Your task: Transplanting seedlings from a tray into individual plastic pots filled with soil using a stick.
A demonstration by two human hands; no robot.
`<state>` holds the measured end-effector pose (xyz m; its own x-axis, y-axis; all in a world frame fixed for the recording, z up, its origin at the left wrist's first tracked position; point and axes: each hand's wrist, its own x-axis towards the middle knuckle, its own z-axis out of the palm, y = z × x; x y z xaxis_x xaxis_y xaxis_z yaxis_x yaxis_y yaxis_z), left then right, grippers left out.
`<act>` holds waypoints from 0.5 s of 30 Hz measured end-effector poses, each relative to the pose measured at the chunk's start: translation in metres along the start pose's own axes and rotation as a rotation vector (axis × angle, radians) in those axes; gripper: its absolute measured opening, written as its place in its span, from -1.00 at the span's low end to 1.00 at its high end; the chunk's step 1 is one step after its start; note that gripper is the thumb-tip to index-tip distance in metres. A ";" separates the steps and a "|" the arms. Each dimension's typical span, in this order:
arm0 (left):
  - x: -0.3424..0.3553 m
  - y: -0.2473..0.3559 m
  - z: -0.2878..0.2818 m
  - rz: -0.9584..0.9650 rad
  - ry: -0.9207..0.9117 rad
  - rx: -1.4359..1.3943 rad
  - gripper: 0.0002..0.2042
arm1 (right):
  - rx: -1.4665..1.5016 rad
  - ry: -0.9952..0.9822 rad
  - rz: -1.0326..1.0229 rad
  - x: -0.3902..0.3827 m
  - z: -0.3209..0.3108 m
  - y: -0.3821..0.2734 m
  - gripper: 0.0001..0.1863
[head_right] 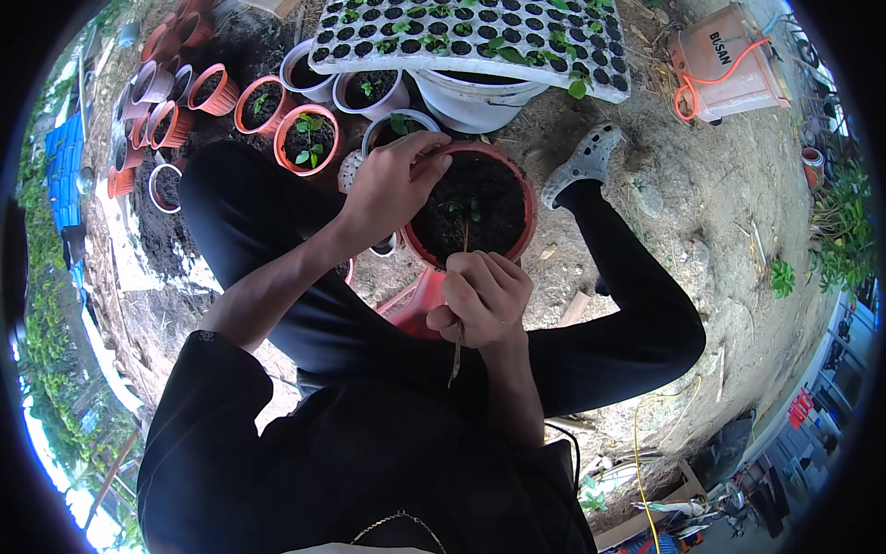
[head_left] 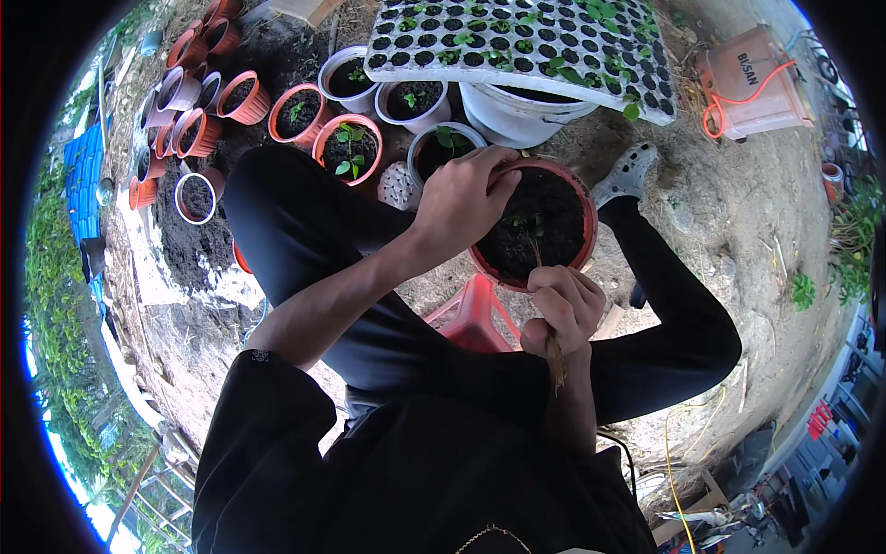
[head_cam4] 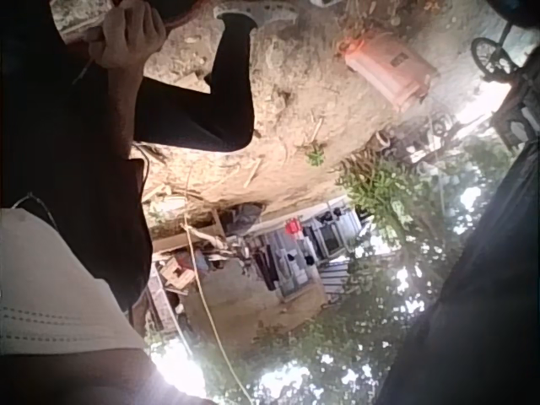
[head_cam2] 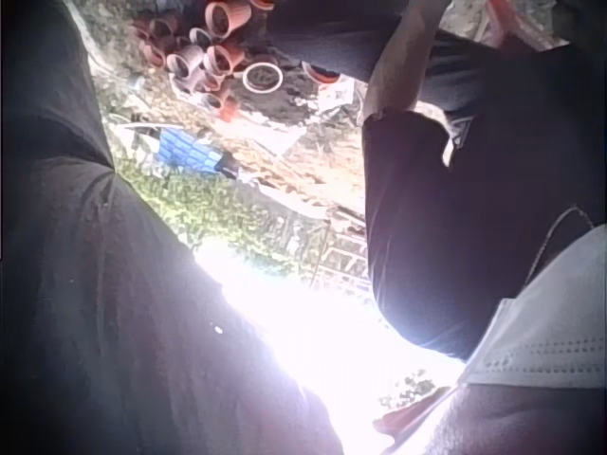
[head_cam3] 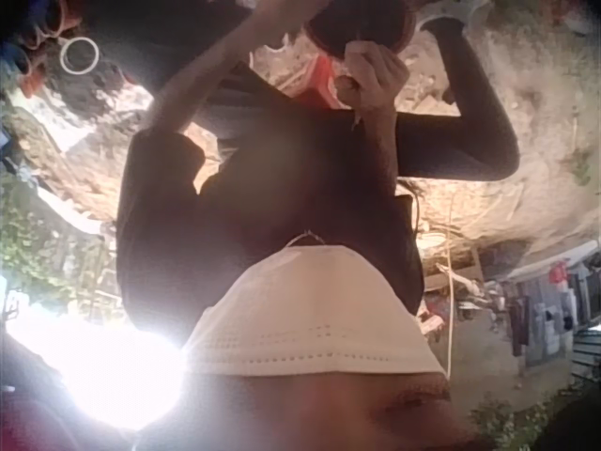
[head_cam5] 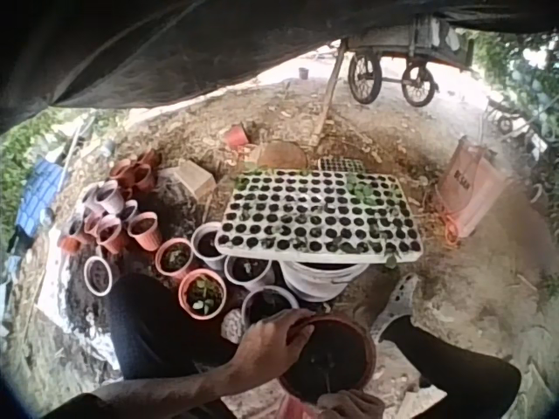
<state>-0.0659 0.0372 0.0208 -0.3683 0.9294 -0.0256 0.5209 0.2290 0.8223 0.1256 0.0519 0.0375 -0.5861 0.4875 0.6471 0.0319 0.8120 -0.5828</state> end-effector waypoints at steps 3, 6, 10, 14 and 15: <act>0.000 0.000 0.000 0.004 0.001 -0.010 -0.71 | 0.009 0.003 0.008 0.000 0.001 0.000 -0.47; 0.000 -0.001 0.000 0.022 0.006 -0.002 -0.72 | 0.009 -0.001 0.016 0.001 0.000 -0.001 -0.47; 0.000 -0.001 0.000 0.021 0.004 -0.007 -0.72 | 0.010 -0.010 0.039 0.000 0.001 0.000 -0.49; 0.000 -0.001 0.000 0.015 0.002 -0.008 -0.72 | -0.002 -0.058 0.084 0.001 0.000 0.000 -0.53; 0.000 -0.001 0.000 0.017 0.001 -0.013 -0.72 | -0.003 -0.059 0.084 0.001 0.000 0.000 -0.53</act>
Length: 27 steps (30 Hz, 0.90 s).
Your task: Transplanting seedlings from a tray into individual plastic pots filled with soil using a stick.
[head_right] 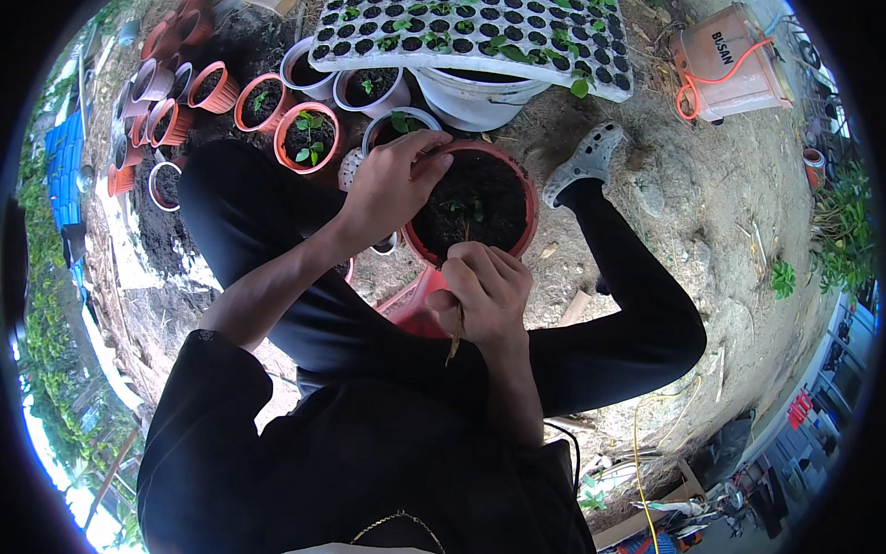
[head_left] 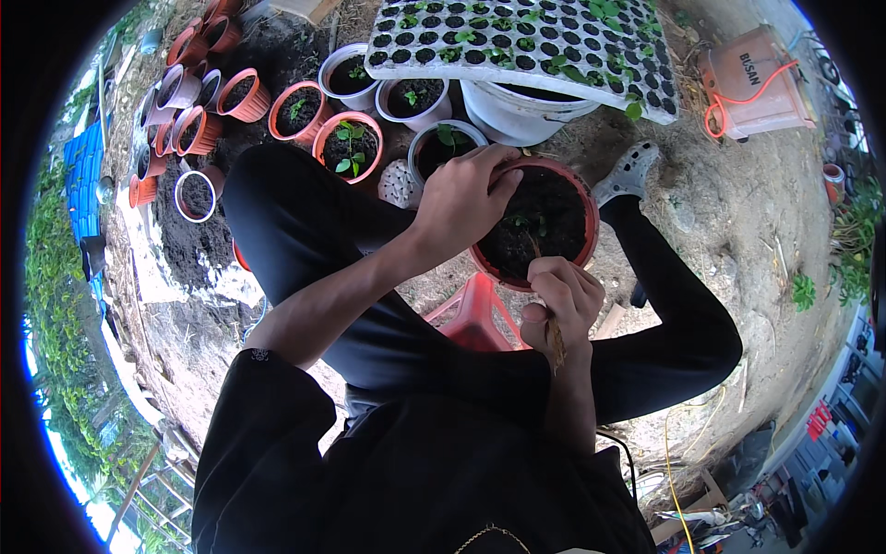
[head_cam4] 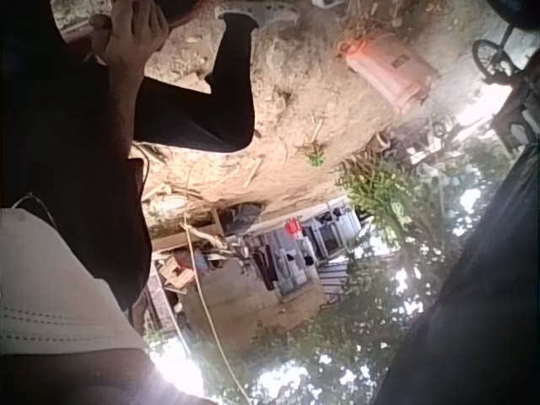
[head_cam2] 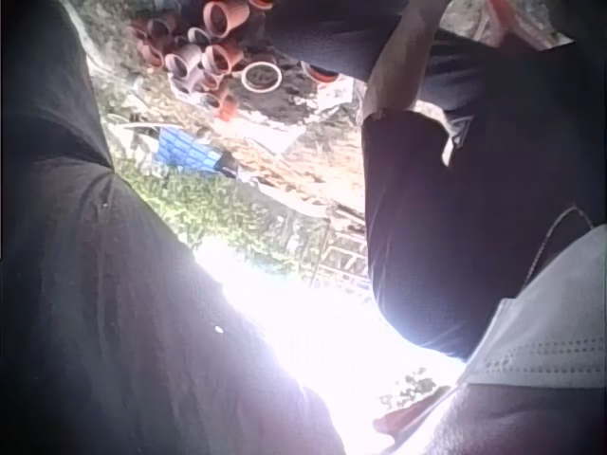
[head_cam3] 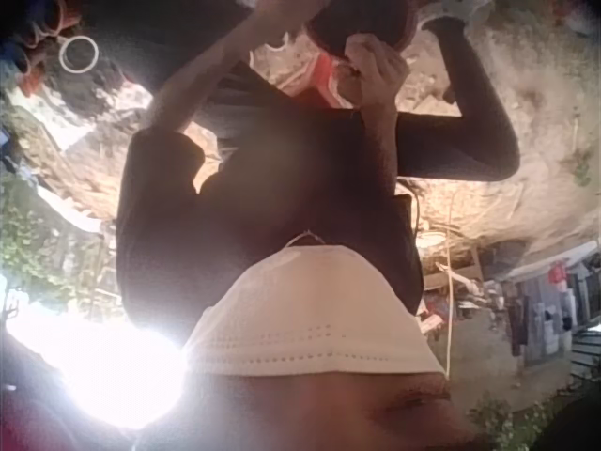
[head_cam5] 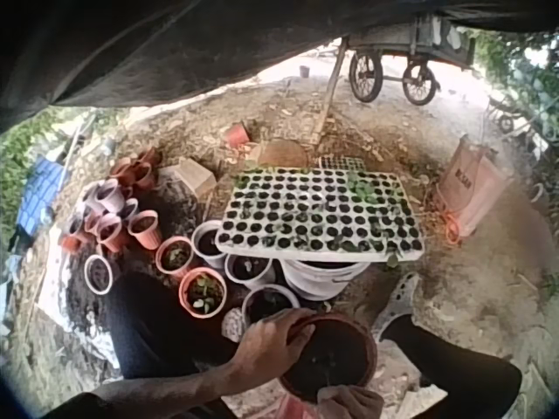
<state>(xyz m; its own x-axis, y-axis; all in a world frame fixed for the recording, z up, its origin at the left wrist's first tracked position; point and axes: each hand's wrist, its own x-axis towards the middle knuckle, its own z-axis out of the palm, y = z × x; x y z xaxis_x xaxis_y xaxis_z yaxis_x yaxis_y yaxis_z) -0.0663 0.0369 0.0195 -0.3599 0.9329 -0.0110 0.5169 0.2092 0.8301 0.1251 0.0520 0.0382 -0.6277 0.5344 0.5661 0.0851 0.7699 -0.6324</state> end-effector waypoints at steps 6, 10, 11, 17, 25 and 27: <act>0.000 0.000 0.000 -0.001 0.003 0.021 -0.71 | 0.029 -0.005 0.065 0.001 -0.001 -0.001 -0.52; 0.000 -0.002 0.002 0.043 0.054 0.005 -0.77 | 0.031 -0.020 0.094 0.003 -0.002 -0.002 -0.52; 0.000 -0.001 0.001 0.025 0.029 0.008 -0.74 | 0.034 -0.024 0.102 0.003 -0.002 -0.002 -0.52; 0.000 0.001 0.000 -0.003 -0.005 0.005 -0.72 | 0.052 -0.017 0.124 0.002 -0.002 -0.001 -0.53; -0.001 0.000 0.001 -0.011 -0.013 0.012 -0.74 | 0.091 -0.004 0.147 0.002 -0.002 0.001 -0.62; 0.000 -0.002 0.004 -0.011 -0.016 -0.009 -0.78 | 0.099 0.003 0.162 0.002 -0.002 0.002 -0.65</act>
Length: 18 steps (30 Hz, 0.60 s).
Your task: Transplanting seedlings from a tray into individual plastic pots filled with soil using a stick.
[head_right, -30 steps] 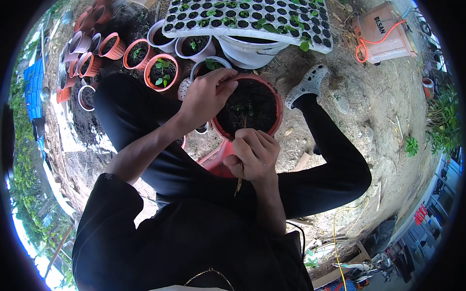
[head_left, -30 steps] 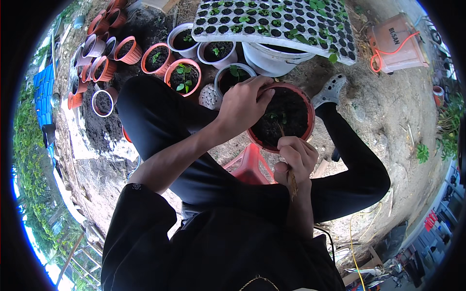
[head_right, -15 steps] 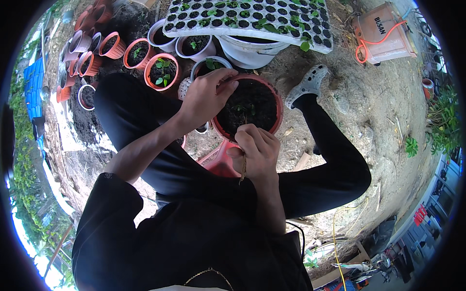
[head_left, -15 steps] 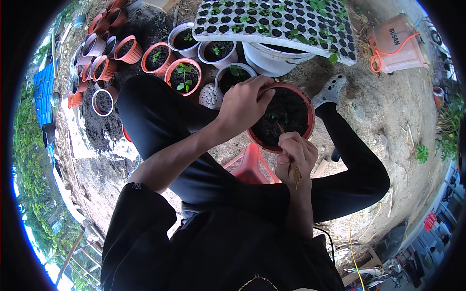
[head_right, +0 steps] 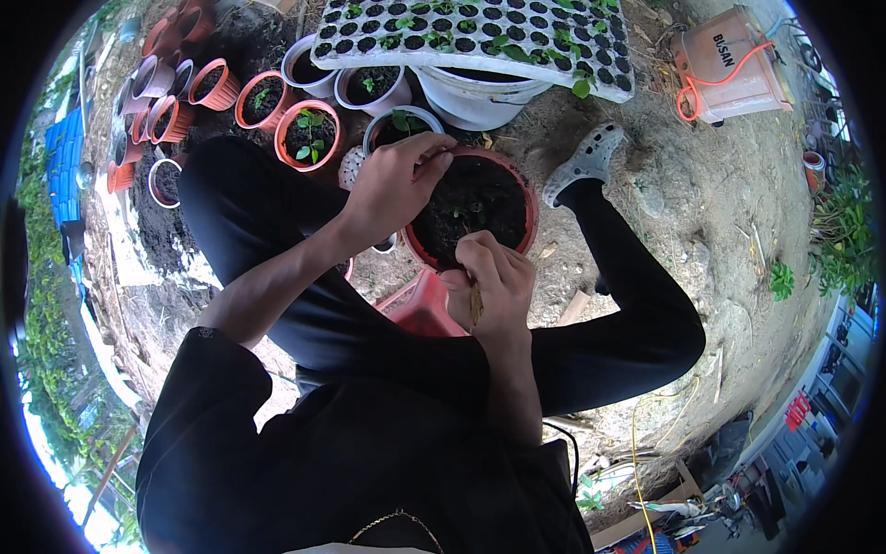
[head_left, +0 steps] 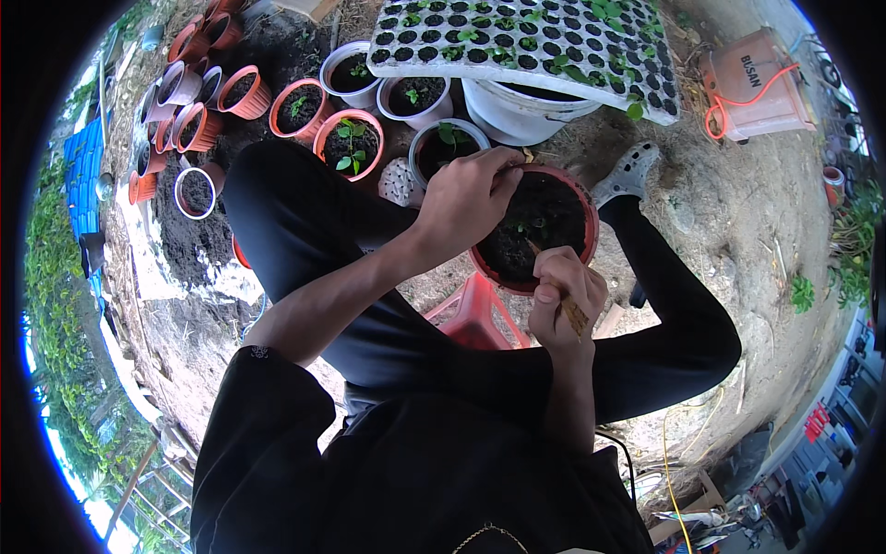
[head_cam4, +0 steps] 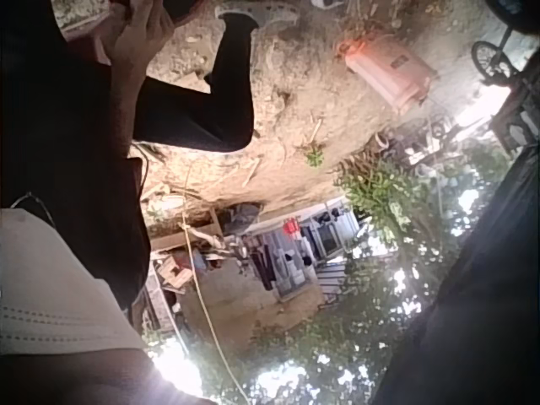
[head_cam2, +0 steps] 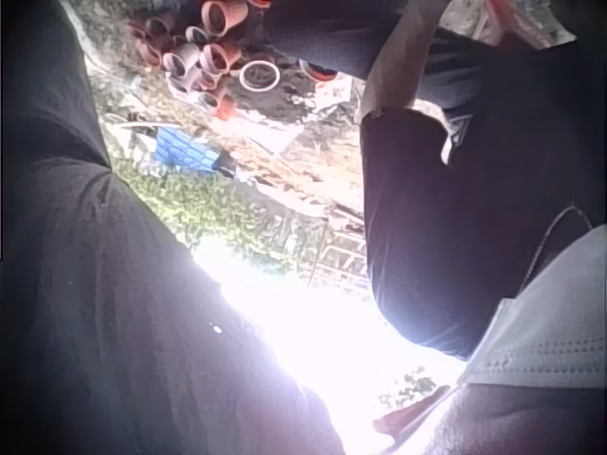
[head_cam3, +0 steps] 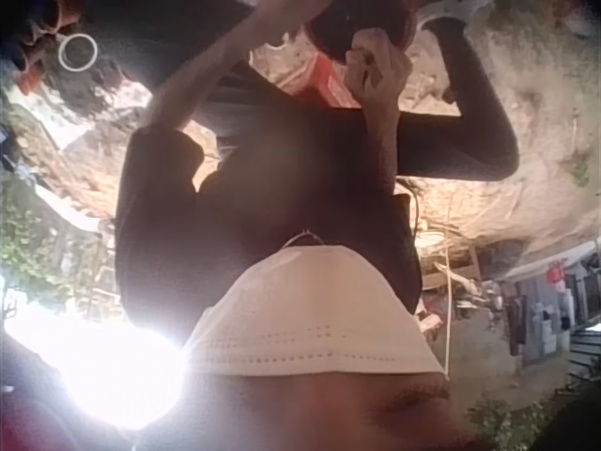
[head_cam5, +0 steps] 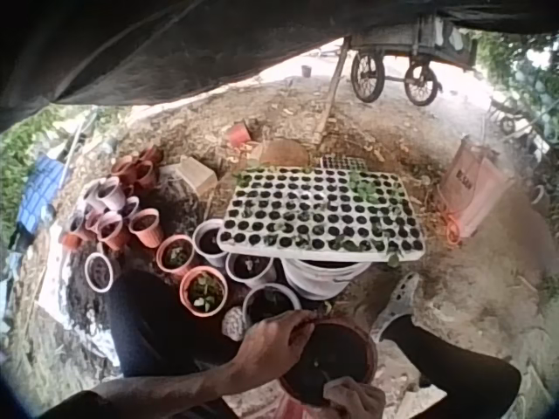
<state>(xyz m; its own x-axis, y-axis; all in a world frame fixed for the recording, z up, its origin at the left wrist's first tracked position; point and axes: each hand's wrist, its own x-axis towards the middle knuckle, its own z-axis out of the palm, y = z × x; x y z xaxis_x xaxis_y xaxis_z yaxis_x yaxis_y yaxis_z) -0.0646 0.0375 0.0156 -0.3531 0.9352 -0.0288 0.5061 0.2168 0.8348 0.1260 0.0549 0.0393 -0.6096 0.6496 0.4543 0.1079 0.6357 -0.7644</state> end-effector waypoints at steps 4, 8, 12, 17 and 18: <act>0.000 -0.007 0.002 0.059 0.026 0.036 -0.81 | 0.015 -0.010 0.062 -0.001 -0.002 0.001 -0.69; 0.000 -0.005 0.000 0.070 0.043 0.042 -0.81 | 0.048 0.038 0.052 -0.002 0.000 -0.001 -0.66; 0.001 -0.002 0.000 0.034 0.019 0.060 -0.81 | 0.074 0.109 -0.008 -0.008 -0.002 0.003 -0.62; 0.000 -0.007 0.000 0.044 0.035 0.064 -0.80 | 0.064 0.117 -0.005 -0.011 -0.009 -0.001 -0.51; 0.000 -0.007 0.000 0.047 0.040 0.061 -0.80 | 0.065 0.117 -0.005 -0.012 -0.010 -0.001 -0.51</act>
<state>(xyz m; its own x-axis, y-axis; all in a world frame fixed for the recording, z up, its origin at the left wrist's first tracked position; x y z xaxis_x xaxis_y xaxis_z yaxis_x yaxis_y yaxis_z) -0.0681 0.0359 0.0094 -0.3588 0.9329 0.0326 0.5693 0.1910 0.7996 0.1407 0.0510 0.0388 -0.5138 0.6934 0.5052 0.0517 0.6129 -0.7885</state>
